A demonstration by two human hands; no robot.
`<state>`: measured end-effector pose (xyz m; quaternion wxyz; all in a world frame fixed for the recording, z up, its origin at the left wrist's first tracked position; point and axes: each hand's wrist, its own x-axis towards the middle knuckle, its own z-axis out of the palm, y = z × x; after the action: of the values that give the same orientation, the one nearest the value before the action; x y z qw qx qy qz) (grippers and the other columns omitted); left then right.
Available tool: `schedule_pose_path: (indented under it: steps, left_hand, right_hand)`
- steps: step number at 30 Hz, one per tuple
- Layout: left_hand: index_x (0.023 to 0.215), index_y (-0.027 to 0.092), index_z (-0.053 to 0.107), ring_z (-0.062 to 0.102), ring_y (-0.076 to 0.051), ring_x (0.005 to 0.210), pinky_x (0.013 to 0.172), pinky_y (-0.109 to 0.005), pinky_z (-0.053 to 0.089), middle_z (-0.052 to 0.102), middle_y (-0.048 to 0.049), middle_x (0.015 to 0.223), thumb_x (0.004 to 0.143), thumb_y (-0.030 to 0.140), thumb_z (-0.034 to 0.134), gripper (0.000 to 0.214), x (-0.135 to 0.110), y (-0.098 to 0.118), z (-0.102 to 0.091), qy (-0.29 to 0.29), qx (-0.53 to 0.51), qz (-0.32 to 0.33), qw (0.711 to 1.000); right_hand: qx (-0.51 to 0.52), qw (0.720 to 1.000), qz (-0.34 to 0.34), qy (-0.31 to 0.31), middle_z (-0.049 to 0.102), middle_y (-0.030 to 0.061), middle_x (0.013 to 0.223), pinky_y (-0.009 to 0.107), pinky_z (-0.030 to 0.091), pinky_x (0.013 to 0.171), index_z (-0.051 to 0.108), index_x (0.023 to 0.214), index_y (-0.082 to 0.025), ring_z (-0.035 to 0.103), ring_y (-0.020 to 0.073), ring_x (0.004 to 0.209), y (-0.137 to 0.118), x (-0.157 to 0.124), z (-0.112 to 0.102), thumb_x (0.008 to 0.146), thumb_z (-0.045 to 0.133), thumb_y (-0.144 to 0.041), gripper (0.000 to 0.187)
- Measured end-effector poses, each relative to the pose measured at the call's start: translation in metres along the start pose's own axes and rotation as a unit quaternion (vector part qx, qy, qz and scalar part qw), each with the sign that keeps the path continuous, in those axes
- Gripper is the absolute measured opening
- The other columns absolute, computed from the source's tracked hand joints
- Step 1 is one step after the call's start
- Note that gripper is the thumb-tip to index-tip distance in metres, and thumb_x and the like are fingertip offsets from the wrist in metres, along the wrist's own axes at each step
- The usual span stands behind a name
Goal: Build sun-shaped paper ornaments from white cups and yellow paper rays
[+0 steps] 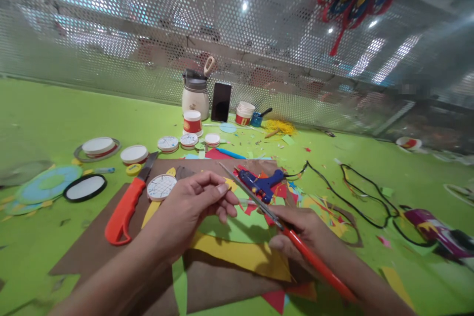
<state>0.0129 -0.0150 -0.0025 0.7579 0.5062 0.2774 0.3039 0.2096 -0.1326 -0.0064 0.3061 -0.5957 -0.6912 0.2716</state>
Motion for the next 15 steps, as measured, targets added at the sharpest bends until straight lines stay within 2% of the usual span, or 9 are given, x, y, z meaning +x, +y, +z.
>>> schedule_pose_path:
  steps: [2,4,6,9,11,15]
  left_hand:
    - [0.076,0.015,0.062,0.064,-0.012,0.062,0.055,-0.021,0.049,0.072,-0.0051,0.074,0.082,0.021,0.066,0.01,0.0,0.0,0.0,0.008,0.003,0.004,1.0]
    - [0.076,0.015,0.062,0.064,-0.012,0.061,0.054,-0.021,0.049,0.071,-0.0052,0.073,0.081,0.022,0.067,0.011,0.001,-0.001,0.001,0.023,-0.004,0.007,1.0]
    - [0.076,0.014,0.063,0.063,-0.012,0.061,0.054,-0.02,0.048,0.071,-0.0051,0.072,0.08,0.022,0.069,0.01,0.003,-0.002,0.0,0.05,-0.027,0.005,0.998]
    - [0.079,0.014,0.065,0.064,-0.012,0.067,0.059,-0.02,0.05,0.071,-0.0058,0.077,0.076,0.019,0.072,0.009,0.008,-0.003,-0.005,0.13,-0.068,0.011,0.989]
    - [0.081,0.014,0.067,0.064,-0.012,0.072,0.064,-0.019,0.05,0.07,-0.0045,0.078,0.074,0.019,0.074,0.011,0.011,-0.003,-0.01,0.182,-0.089,0.039,0.979]
    - [0.077,0.014,0.068,0.056,-0.007,0.066,0.061,-0.016,0.046,0.063,0.0009,0.071,0.069,0.018,0.078,0.014,0.015,0.0,-0.017,0.213,-0.106,0.083,0.968]
  right_hand:
    - [-0.051,0.997,0.043,0.037,0.066,0.0029,0.079,0.025,0.048,0.063,0.068,0.105,-0.015,0.057,0.0162,0.067,0.002,0.0,0.001,0.084,0.059,-0.052,0.043]
    - [-0.102,0.989,0.088,0.066,0.069,0.0062,0.089,0.031,0.05,0.073,0.066,0.112,-0.016,0.061,0.0203,0.077,0.005,0.001,0.003,0.084,0.062,-0.048,0.042]
    - [-0.134,0.982,0.112,0.065,0.069,0.0097,0.103,0.037,0.049,0.085,0.062,0.121,-0.018,0.063,0.0245,0.092,0.007,0.001,0.005,0.084,0.062,-0.044,0.045]
    - [-0.179,0.977,0.113,0.019,0.066,0.0119,0.114,0.042,0.046,0.092,0.058,0.127,-0.02,0.059,0.0285,0.105,0.009,0.001,0.01,0.084,0.063,-0.042,0.049]
    - [-0.214,0.972,0.097,-0.015,0.065,0.012,0.114,0.043,0.046,0.091,0.055,0.131,-0.022,0.058,0.029,0.106,0.011,0.001,0.013,0.085,0.062,-0.039,0.05]
    - [-0.262,0.96,0.051,-0.083,0.062,0.0105,0.108,0.039,0.045,0.087,0.052,0.133,-0.026,0.059,0.0257,0.1,0.015,0.001,0.013,0.086,0.057,-0.029,0.047]
